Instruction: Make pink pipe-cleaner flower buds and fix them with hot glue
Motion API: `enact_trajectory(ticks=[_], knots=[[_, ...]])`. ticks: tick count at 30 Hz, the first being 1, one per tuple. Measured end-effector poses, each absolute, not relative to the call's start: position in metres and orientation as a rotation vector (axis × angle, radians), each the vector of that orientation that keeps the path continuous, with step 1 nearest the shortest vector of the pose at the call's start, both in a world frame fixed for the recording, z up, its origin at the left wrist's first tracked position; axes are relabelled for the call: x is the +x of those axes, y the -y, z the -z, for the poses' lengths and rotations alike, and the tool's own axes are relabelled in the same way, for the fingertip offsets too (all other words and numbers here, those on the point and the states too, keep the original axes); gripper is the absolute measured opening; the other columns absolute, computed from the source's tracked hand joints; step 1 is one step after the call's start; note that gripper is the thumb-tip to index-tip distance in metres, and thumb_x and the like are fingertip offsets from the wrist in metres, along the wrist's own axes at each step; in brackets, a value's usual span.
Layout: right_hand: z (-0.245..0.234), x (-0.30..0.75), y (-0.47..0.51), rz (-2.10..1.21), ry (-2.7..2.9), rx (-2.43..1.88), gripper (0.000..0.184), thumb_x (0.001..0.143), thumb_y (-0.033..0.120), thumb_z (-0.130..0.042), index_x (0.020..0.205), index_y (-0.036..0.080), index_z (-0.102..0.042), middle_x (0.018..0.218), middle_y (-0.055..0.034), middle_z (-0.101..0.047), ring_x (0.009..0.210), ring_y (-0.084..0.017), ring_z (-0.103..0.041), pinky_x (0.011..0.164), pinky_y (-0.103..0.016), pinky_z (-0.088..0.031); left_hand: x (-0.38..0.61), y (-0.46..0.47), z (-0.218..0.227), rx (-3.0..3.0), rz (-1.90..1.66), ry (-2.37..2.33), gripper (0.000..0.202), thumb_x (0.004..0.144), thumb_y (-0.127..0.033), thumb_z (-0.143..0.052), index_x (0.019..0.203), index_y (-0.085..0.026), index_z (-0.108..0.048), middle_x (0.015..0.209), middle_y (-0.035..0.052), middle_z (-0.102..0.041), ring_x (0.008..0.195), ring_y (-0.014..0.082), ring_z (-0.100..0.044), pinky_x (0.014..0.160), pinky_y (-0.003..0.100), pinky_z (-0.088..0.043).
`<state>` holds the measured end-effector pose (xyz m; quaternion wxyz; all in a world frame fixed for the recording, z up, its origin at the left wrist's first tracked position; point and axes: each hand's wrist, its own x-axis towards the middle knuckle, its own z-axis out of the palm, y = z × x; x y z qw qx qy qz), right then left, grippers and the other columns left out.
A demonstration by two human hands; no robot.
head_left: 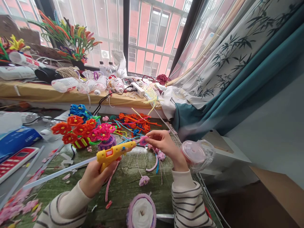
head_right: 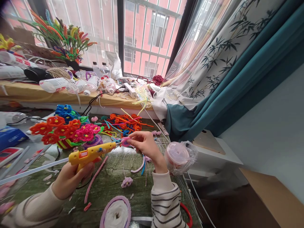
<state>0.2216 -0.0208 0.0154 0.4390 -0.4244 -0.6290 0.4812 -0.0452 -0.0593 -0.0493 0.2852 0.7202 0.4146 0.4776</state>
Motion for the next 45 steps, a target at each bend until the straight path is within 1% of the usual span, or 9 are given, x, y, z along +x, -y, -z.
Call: enact_trajectory(ticks=[3, 8, 13, 16, 20, 25, 30, 39, 45], knots=[[-0.017, 0.225, 0.021, -1.137, 1.493, -1.071, 0.038, 0.071, 0.051, -0.077, 0.085, 0.016, -0.072, 0.067, -0.0012, -0.065, 0.047, -0.009, -0.049, 0.043, -0.021, -0.035, -0.053, 0.059, 0.047, 2.053, -1.196, -1.181, 0.03, 0.088, -0.046, -0.054, 0.091, -0.022, -0.072, 0.061, 0.0038, -0.07, 0.049, 0.0186, -0.062, 0.044, 0.024, -0.048], [-0.024, 0.228, 0.024, -1.123, 1.407, -1.062, 0.039, 0.069, 0.05, -0.079, 0.083, 0.015, -0.071, 0.065, -0.0008, -0.065, 0.044, -0.008, -0.047, 0.041, -0.022, -0.035, -0.058, 0.057, 0.047, 2.398, -0.782, -1.305, 0.032, 0.086, -0.034, -0.053, 0.114, -0.024, -0.063, 0.091, 0.0041, -0.076, 0.075, 0.0209, -0.071, 0.068, 0.026, -0.052], [-0.029, 0.228, 0.028, -1.197, 1.427, -1.022, 0.037, 0.07, 0.049, -0.079, 0.081, 0.015, -0.071, 0.058, 0.0011, -0.063, 0.042, -0.008, -0.048, 0.04, -0.021, -0.034, -0.032, 0.06, 0.056, 2.661, -0.182, -1.389, 0.032, 0.088, -0.022, -0.051, 0.119, -0.021, -0.061, 0.116, 0.0099, -0.072, 0.099, 0.0255, -0.068, 0.083, 0.035, -0.05], [-0.031, 0.228, 0.031, -1.269, 1.501, -0.974, 0.037, 0.073, 0.049, -0.077, 0.082, 0.014, -0.07, 0.056, 0.0008, -0.063, 0.042, -0.009, -0.051, 0.039, -0.02, -0.034, -0.019, 0.062, 0.054, 2.768, -0.039, -1.403, 0.039, 0.088, -0.015, -0.05, 0.126, -0.02, -0.059, 0.121, 0.0129, -0.068, 0.105, 0.0278, -0.065, 0.086, 0.04, -0.048], [-0.032, 0.225, 0.033, -1.356, 1.55, -0.948, 0.039, 0.072, 0.051, -0.078, 0.084, 0.014, -0.071, 0.056, 0.0006, -0.064, 0.045, -0.01, -0.056, 0.042, -0.02, -0.04, -0.014, 0.057, 0.021, 2.845, -0.39, -1.372, 0.029, 0.093, -0.017, -0.046, 0.112, -0.022, -0.067, 0.107, 0.0103, -0.07, 0.096, 0.0251, -0.065, 0.083, 0.037, -0.049], [-0.032, 0.218, 0.032, -1.453, 1.495, -0.889, 0.039, 0.068, 0.048, -0.081, 0.082, 0.013, -0.07, 0.061, 0.0007, -0.065, 0.047, -0.011, -0.06, 0.046, -0.022, -0.047, 0.001, 0.046, -0.035, 2.674, -1.229, -1.207, 0.035, 0.096, -0.042, -0.047, 0.116, -0.019, -0.063, 0.095, 0.0071, -0.07, 0.084, 0.0191, -0.067, 0.078, 0.029, -0.053], [-0.034, 0.214, 0.034, -1.5, 1.447, -0.811, 0.037, 0.066, 0.043, -0.083, 0.083, 0.013, -0.07, 0.062, 0.0008, -0.066, 0.05, -0.012, -0.062, 0.049, -0.023, -0.05, 0.017, 0.043, -0.049, 2.394, -1.282, -1.062, 0.026, 0.09, -0.037, -0.059, 0.106, -0.018, -0.066, 0.077, 0.0022, -0.074, 0.066, 0.0141, -0.069, 0.065, 0.022, -0.056], [-0.037, 0.213, 0.038, -1.49, 1.469, -0.845, 0.039, 0.061, 0.036, -0.088, 0.089, 0.014, -0.072, 0.074, -0.0014, -0.07, 0.06, -0.012, -0.064, 0.058, -0.026, -0.056, 0.017, 0.042, -0.046, 1.99, -1.344, -0.943, 0.028, 0.085, -0.034, -0.067, 0.107, -0.016, -0.068, 0.074, 0.0025, -0.074, 0.061, 0.0138, -0.07, 0.059, 0.021, -0.06], [-0.038, 0.21, 0.04, -1.448, 1.503, -0.823, 0.032, 0.067, 0.034, -0.085, 0.087, 0.015, -0.071, 0.069, 0.0004, -0.067, 0.053, -0.01, -0.061, 0.05, -0.022, -0.052, 0.02, 0.046, -0.049, 2.017, -1.411, -0.967, 0.022, 0.084, -0.031, -0.069, 0.099, -0.016, -0.072, 0.073, 0.0033, -0.075, 0.06, 0.0134, -0.07, 0.058, 0.02, -0.06]])
